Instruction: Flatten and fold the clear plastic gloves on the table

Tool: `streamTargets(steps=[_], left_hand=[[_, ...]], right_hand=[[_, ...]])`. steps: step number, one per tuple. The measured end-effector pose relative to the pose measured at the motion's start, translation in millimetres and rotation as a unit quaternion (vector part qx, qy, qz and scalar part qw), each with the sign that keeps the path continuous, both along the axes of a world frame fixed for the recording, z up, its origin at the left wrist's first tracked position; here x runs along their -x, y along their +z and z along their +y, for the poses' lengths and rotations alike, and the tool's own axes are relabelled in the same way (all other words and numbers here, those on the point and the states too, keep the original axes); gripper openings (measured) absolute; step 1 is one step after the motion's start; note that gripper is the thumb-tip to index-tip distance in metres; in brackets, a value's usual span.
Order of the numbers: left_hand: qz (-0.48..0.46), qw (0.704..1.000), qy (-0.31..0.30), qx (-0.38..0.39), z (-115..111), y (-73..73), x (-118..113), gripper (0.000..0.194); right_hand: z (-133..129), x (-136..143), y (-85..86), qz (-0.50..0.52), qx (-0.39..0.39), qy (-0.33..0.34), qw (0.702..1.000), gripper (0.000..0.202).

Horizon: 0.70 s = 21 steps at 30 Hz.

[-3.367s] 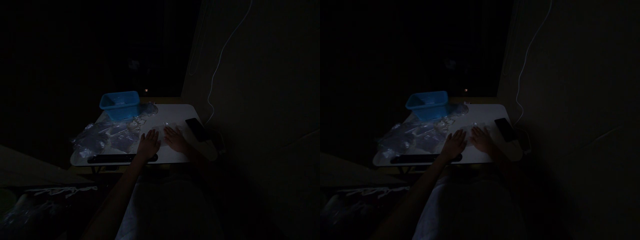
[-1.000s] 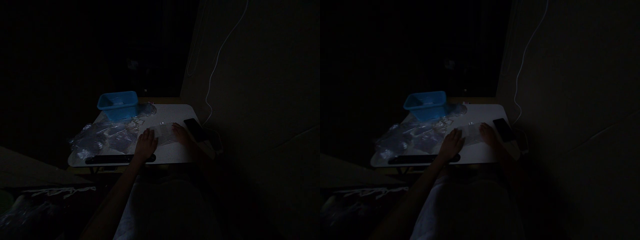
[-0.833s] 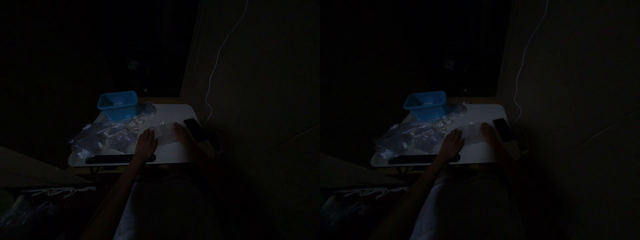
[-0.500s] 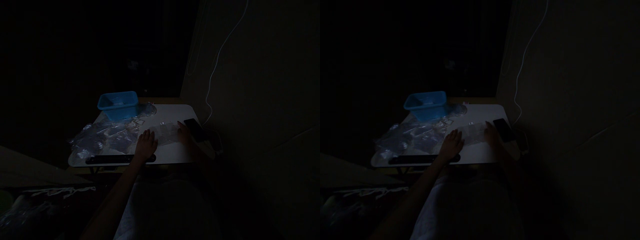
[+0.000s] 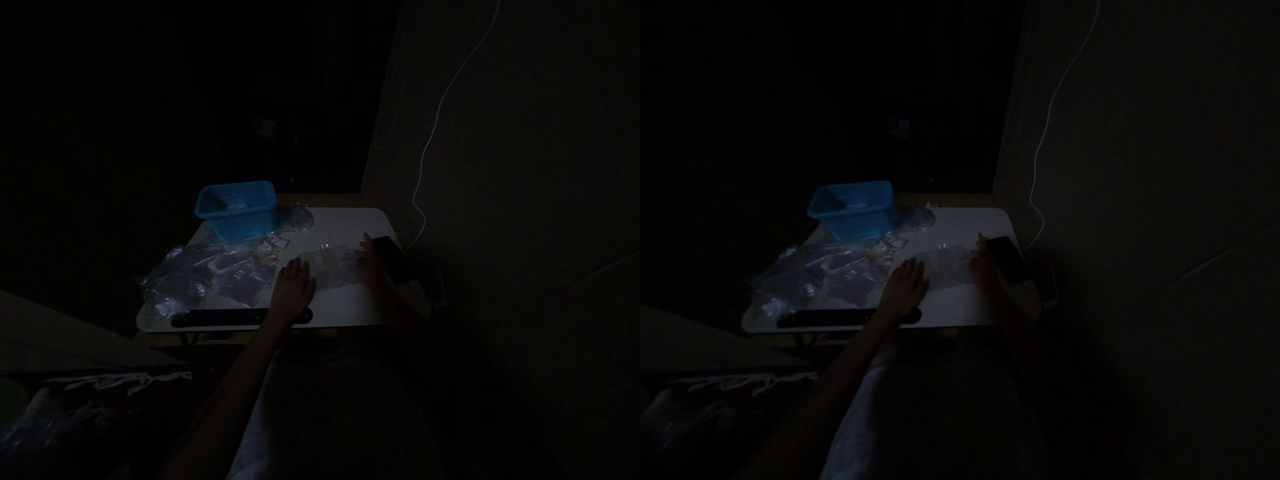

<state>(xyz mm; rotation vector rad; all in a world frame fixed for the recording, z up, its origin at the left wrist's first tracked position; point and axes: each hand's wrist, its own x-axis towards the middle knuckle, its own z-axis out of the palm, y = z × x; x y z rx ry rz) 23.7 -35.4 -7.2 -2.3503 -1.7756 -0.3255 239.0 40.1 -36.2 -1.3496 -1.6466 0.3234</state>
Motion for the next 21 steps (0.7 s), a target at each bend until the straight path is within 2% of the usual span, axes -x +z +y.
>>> streamTargets(steps=[8, 21], left_hand=[[-0.002, 1.000, 0.001, -0.014, 0.0, -0.4, -0.5, 0.048], [-0.008, 1.000, -0.004, -0.008, 0.0, -1.6, 0.1, 0.049]], right_hand=[[0.7, -0.3, 0.7, -0.005, 0.014, 0.002, 1.000, 0.061], [2.3, -0.5, -3.4, -0.020, -0.010, 0.024, 0.999, 0.058]])
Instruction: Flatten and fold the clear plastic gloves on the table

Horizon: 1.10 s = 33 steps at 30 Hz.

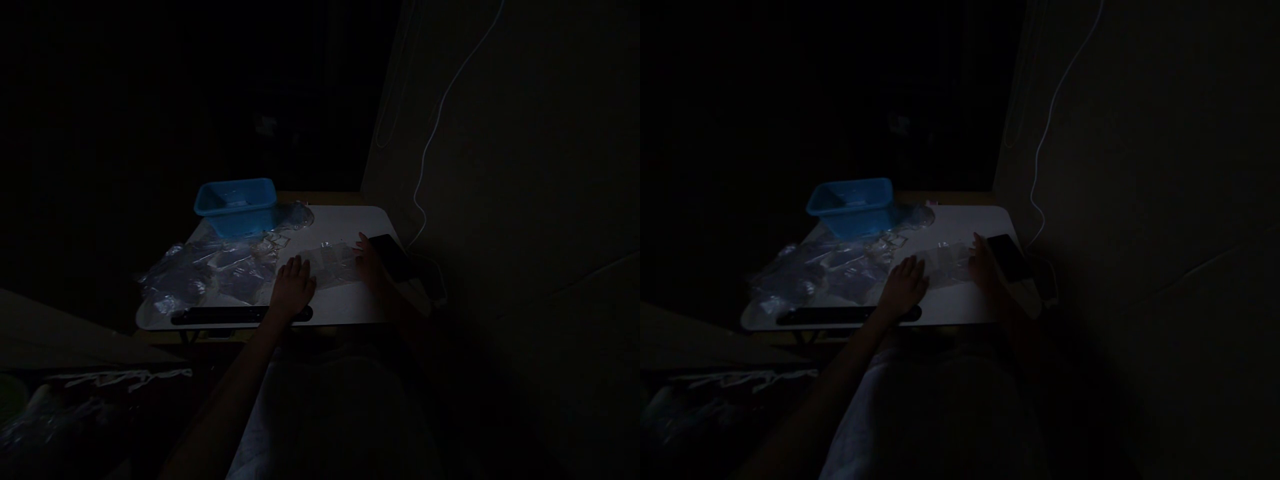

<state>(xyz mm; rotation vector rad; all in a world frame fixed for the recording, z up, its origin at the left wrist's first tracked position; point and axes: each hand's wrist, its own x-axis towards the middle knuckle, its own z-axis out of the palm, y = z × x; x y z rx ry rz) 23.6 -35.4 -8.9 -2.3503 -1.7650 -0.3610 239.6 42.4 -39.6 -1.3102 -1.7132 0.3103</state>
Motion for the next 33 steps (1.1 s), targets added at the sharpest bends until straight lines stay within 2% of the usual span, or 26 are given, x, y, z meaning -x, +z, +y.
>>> streamTargets(steps=[13, 22, 28, 33], left_hand=[[-0.006, 0.999, -0.009, 0.042, -3.4, 8.0, -1.8, 0.050], [0.003, 0.998, -0.015, 0.058, -3.0, 8.3, -1.7, 0.050], [0.010, 0.998, -0.015, 0.055, -4.0, 9.3, -1.7, 0.051], [0.005, 0.999, -0.016, 0.052, -3.2, 7.7, -1.5, 0.051]], right_hand=[[-6.3, 3.6, 8.1, 0.016, 0.026, 0.039, 0.999, 0.059], [-5.1, 3.3, 7.0, -0.006, 0.017, 0.040, 0.999, 0.056], [-4.1, 2.7, 6.9, -0.028, -0.020, 0.004, 0.999, 0.050], [-1.3, 1.1, 2.7, -0.009, -0.022, -0.047, 0.999, 0.045]])
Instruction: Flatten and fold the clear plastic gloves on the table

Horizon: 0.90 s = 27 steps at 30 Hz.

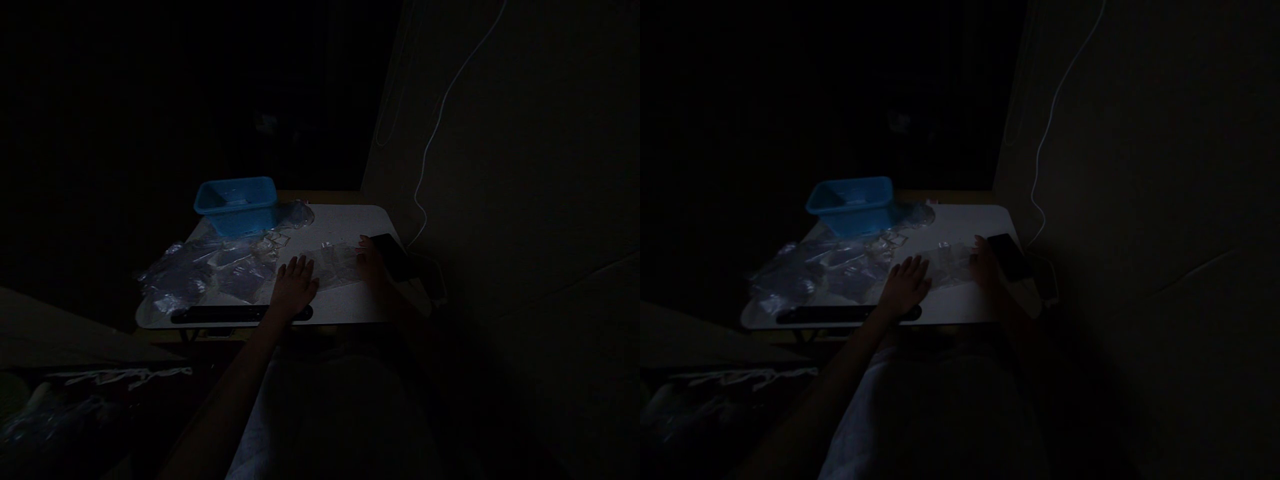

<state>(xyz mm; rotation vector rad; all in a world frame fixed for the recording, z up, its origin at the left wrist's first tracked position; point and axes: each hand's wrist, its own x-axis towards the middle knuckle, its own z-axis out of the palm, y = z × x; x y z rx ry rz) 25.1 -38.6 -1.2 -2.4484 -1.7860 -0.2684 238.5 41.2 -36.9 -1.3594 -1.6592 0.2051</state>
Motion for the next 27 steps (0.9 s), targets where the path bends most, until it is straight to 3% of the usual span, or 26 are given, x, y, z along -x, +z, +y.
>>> streamTargets(steps=[10, 19, 27], left_hand=[[-0.010, 1.000, 0.003, -0.009, -2, 0.5, -1, 0.051], [-0.024, 1.000, -0.004, -0.013, -2, 0.2, 0, 0.049], [-0.014, 1.000, 0.001, -0.022, -1, -2.2, -1, 0.048]], right_hand=[[1, -1, -1.9, 0.007, 0.015, 0.023, 1.000, 0.046], [-6, 1, 11.2, -0.133, 0.000, 0.058, 0.989, 0.033], [-8, 3, 13.0, -0.156, 0.004, 0.065, 0.986, 0.026]])
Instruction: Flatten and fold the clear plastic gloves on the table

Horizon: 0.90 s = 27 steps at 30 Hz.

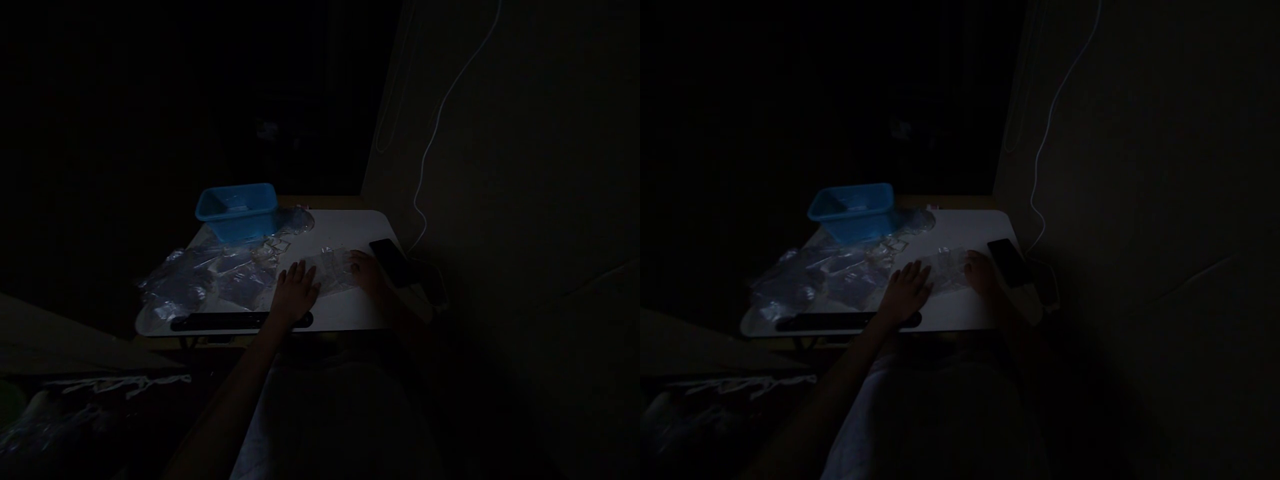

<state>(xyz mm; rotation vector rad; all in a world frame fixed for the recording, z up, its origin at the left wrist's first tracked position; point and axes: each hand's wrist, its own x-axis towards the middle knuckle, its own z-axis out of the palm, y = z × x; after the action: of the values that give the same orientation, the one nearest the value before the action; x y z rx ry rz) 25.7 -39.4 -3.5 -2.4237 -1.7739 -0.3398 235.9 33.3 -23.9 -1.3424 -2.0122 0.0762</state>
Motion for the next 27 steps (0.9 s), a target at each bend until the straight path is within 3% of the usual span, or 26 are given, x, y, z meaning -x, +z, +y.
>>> streamTargets(steps=[14, 21, 27], left_hand=[[0.002, 1.000, 0.000, -0.004, 0, -0.8, 0, 0.048], [0.002, 1.000, -0.001, -0.005, 1, -2.8, 1, 0.049], [0.004, 1.000, 0.002, 0.006, 0, 1.8, -1, 0.049]], right_hand=[[-3, 2, 2.1, -0.016, 0.015, -0.019, 1.000, 0.029], [-10, 4, 11.6, -0.064, -0.002, -0.038, 0.997, 0.035], [-34, 18, 24.7, -0.183, -0.029, 0.096, 0.978, 0.041]])
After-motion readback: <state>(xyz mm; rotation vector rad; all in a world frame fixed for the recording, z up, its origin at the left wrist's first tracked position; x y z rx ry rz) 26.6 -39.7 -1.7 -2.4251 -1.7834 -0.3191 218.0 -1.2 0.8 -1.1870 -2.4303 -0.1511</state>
